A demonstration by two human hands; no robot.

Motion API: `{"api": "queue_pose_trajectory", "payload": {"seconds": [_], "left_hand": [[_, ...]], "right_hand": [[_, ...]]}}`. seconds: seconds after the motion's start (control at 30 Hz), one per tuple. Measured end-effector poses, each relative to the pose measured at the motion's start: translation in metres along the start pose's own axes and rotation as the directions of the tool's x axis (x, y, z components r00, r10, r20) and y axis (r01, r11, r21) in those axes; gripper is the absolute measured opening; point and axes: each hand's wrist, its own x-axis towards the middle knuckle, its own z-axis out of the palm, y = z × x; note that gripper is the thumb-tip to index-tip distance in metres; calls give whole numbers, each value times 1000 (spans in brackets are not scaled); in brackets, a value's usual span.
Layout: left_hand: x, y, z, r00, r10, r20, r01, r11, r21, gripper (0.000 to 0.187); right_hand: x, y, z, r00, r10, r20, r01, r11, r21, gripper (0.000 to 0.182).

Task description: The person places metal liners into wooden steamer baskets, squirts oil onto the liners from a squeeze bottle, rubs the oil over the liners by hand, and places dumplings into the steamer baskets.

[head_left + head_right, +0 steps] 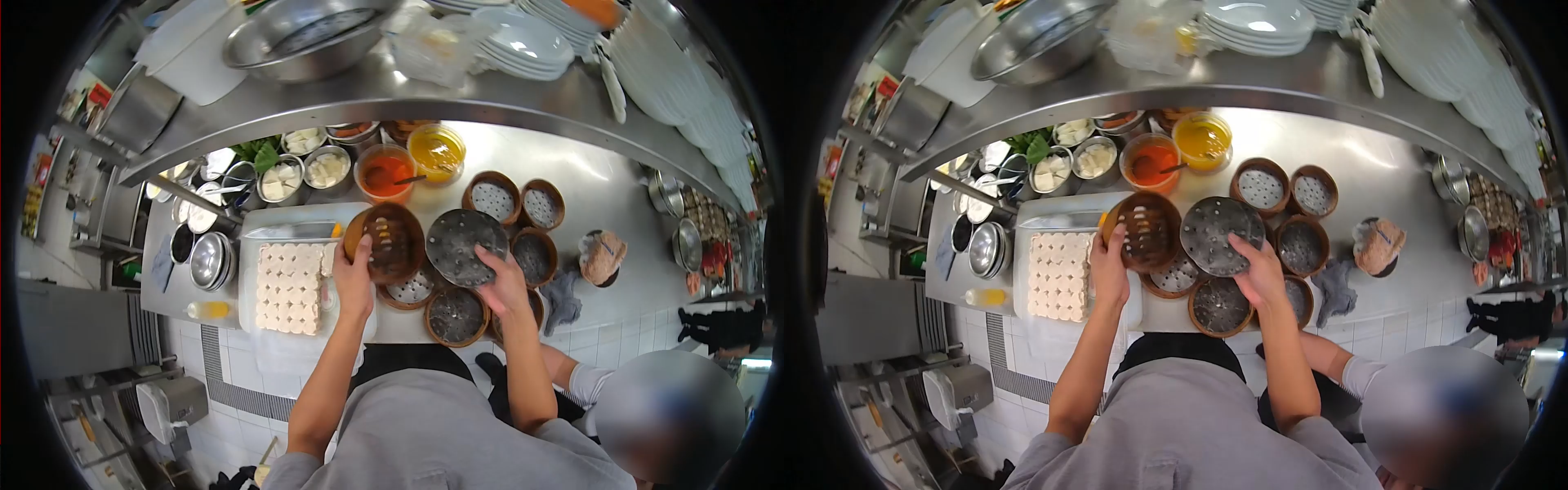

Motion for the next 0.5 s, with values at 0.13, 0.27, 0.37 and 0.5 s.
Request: {"api": "queue_pose_trajectory", "payload": {"seconds": [0.13,0.27,0.37,0.5], "left_hand": [[-19,15,-53,999,-45,-22,40,981,-192,47],[-45,34,-93,995,-95,-10,87,944,-318,44],[-54,37,-106,996,-83,-41,67,951,-301,42],[-76,67,-35,947,-280,159,320,780,-537,43]], "right_hand": [[-34,-25,47,994,40,104,-34,998,-57,43],[-78,-63,123,910,-295,292,306,952,10,43],[-91,-105,193,619,-588,521,703,710,-34,47],[-81,-74,227,549,-703,452,831,519,-202,47]]}}
